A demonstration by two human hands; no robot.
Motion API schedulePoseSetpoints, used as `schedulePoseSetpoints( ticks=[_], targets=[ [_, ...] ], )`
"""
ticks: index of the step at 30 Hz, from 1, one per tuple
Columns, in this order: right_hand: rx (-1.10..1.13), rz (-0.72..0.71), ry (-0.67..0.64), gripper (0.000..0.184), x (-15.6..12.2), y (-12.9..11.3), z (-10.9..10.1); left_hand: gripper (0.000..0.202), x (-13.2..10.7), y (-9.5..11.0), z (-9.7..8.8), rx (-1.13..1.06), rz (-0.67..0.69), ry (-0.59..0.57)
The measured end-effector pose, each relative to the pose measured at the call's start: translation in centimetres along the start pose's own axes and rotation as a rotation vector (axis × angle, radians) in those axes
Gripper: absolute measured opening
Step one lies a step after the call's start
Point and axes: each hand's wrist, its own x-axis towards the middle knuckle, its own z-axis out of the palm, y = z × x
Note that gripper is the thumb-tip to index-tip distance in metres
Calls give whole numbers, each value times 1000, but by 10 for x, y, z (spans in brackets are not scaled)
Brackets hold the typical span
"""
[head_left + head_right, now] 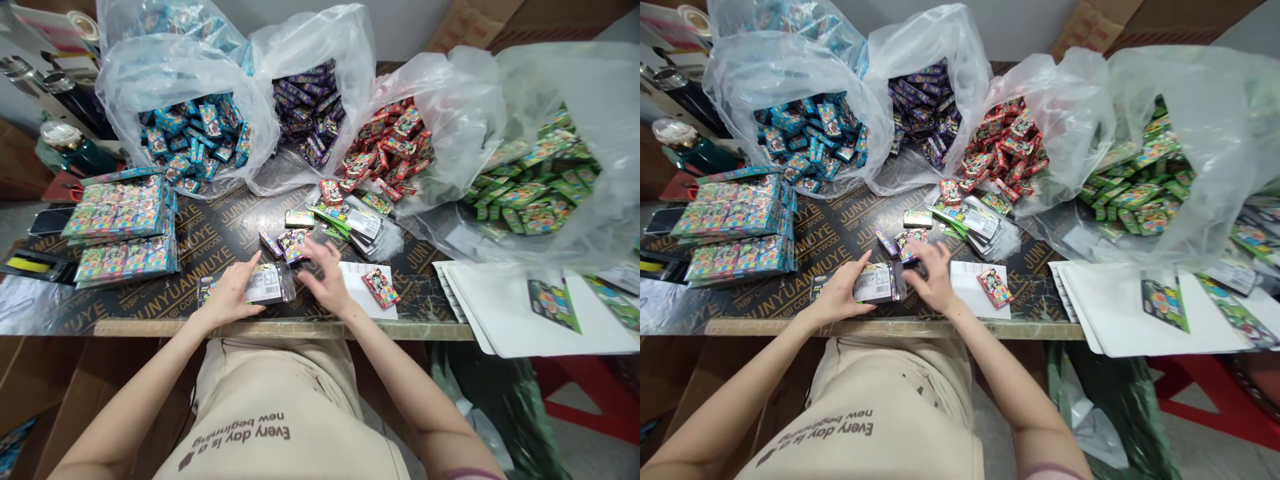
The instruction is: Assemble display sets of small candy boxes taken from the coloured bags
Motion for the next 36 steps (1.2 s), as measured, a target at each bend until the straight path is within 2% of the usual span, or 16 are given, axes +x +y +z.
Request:
schedulePoseSetpoints(
  ticks=[2, 3, 6, 8, 13, 19, 24, 26, 29, 32, 34, 36],
  targets=[
    [-117, 108, 72, 58, 20, 24, -12, 105, 1, 1, -1, 77, -6, -81],
    [-152, 131, 20, 62, 30, 36, -17, 101, 3, 2, -1, 118, 0, -129],
    [-163, 77, -313, 77, 52, 66, -22, 93, 10, 11, -4, 225, 73, -264],
    [-173, 21, -435, 83, 59, 74, -19, 88, 17, 18, -5, 287, 121, -334],
    [-344, -23, -417, 81, 53, 73, -10, 62, 32, 26, -4, 389, 134, -430],
    [-392, 8, -449, 82, 37, 64, -20, 57, 31, 24, -3, 393, 117, -409],
    [-452, 42, -440, 85, 31, 63, -23, 77, 27, 20, -2, 326, 52, -351],
    [-420, 37, -383, 84, 25, 67, -22, 73, 26, 17, -3, 311, 16, -314],
    [-350, 65, -183, 77, 16, 65, -24, 61, 22, 13, -6, 294, -27, -232],
    [-212, 42, 25, 74, 9, 44, -29, 62, 19, 11, -8, 214, -55, -130],
    [-95, -14, 33, 76, 6, 23, -31, 74, 18, 12, -8, 130, -54, -79],
    [-66, -67, -43, 76, 3, 2, -29, 88, 18, 14, -8, 48, -33, -42]
  ],
)
